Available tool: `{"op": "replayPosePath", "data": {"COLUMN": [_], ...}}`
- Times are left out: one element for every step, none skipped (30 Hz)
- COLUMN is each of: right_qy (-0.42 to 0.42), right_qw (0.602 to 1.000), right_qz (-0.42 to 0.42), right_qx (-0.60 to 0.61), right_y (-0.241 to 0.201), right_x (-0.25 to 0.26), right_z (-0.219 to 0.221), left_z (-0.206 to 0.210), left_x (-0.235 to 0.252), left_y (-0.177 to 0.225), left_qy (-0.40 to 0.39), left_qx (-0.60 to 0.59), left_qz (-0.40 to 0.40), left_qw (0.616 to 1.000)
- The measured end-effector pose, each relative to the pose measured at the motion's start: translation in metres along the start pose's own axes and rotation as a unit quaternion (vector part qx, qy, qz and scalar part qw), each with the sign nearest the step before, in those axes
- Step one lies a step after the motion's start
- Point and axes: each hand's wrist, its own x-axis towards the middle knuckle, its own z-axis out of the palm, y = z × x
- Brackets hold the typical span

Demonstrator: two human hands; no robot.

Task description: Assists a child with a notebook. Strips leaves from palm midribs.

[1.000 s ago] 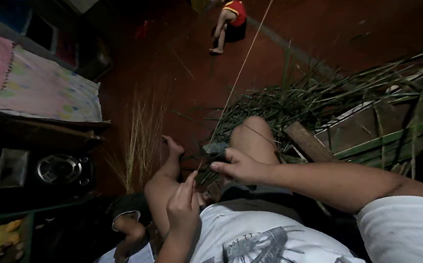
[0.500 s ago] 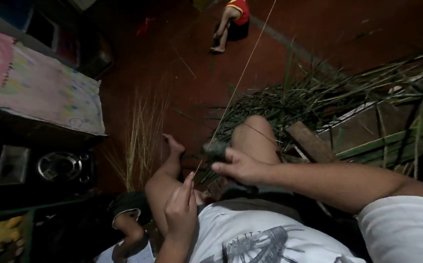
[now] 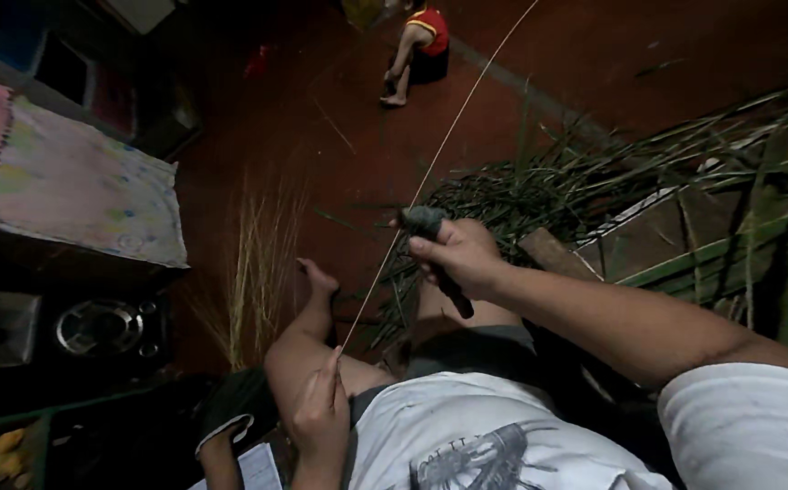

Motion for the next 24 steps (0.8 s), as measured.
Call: {"op": "replayPosePath", "data": {"right_qy": [0.009,0.009,0.011,0.014,0.019,0.024,0.031,0.034,0.035,0.039,0.051,0.051,0.036,0.024,0.015,0.008,0.002,-0.02,-0.054,-0.092,-0.132,-0.165,-0.19,-0.207], "right_qw": [1.0,0.999,0.998,0.998,0.997,0.996,0.996,0.995,0.995,0.995,0.994,0.995,0.996,0.996,0.997,0.999,0.999,0.998,0.994,0.988,0.981,0.974,0.968,0.963], "right_qz": [-0.019,-0.034,-0.045,-0.054,-0.061,-0.068,-0.073,-0.078,-0.081,-0.084,-0.085,-0.081,-0.077,-0.075,-0.068,-0.052,-0.024,0.006,0.032,0.055,0.071,0.078,0.082,0.081], "right_qx": [0.012,0.024,0.035,0.041,0.043,0.045,0.046,0.044,0.042,0.042,0.042,0.039,0.034,0.031,0.021,-0.005,-0.036,-0.064,-0.09,-0.108,-0.123,-0.133,-0.144,-0.154], "right_y": [-0.001,-0.002,-0.003,-0.004,-0.006,-0.007,-0.008,-0.009,-0.009,-0.007,-0.005,-0.004,-0.004,-0.001,0.001,0.003,0.005,0.008,0.012,0.018,0.028,0.038,0.046,0.051], "right_x": [0.003,0.006,0.009,0.011,0.012,0.014,0.015,0.015,0.015,0.015,0.014,0.014,0.014,0.014,0.012,0.01,0.006,0.002,-0.003,-0.007,-0.01,-0.013,-0.016,-0.018], "right_z": [-0.004,-0.009,-0.013,-0.016,-0.019,-0.021,-0.023,-0.024,-0.024,-0.023,-0.021,-0.02,-0.02,-0.02,-0.017,-0.013,-0.007,0.0,0.006,0.012,0.018,0.023,0.027,0.03], "left_z": [0.0,0.0,-0.001,-0.001,-0.001,-0.002,-0.002,-0.002,-0.001,-0.001,-0.001,0.0,0.001,0.002,0.004,0.005,0.006,0.006,0.006,0.007,0.007,0.008,0.009,0.01], "left_x": [-0.003,-0.007,-0.01,-0.013,-0.016,-0.018,-0.021,-0.024,-0.027,-0.028,-0.029,-0.03,-0.031,-0.032,-0.033,-0.034,-0.035,-0.035,-0.033,-0.032,-0.031,-0.03,-0.029,-0.028], "left_y": [-0.002,-0.005,-0.008,-0.011,-0.014,-0.017,-0.021,-0.023,-0.026,-0.027,-0.027,-0.027,-0.027,-0.028,-0.029,-0.029,-0.029,-0.028,-0.027,-0.026,-0.025,-0.024,-0.022,-0.021], "left_qy": [-0.001,-0.003,-0.007,-0.012,-0.019,-0.027,-0.032,-0.038,-0.041,-0.043,-0.045,-0.046,-0.049,-0.049,-0.047,-0.044,-0.04,-0.036,-0.032,-0.028,-0.025,-0.023,-0.019,-0.014], "left_qx": [0.0,0.001,0.0,-0.002,-0.003,-0.004,-0.005,-0.007,-0.012,-0.017,-0.02,-0.022,-0.023,-0.022,-0.018,-0.014,-0.011,-0.011,-0.011,-0.009,-0.005,-0.002,-0.002,-0.002], "left_qz": [-0.005,-0.011,-0.018,-0.025,-0.032,-0.037,-0.041,-0.045,-0.049,-0.055,-0.061,-0.067,-0.072,-0.073,-0.07,-0.065,-0.059,-0.053,-0.048,-0.043,-0.04,-0.038,-0.036,-0.031], "left_qw": [1.0,1.0,1.0,1.0,0.999,0.999,0.999,0.998,0.998,0.997,0.997,0.996,0.996,0.996,0.996,0.997,0.997,0.998,0.998,0.999,0.999,0.999,0.999,0.999]}}
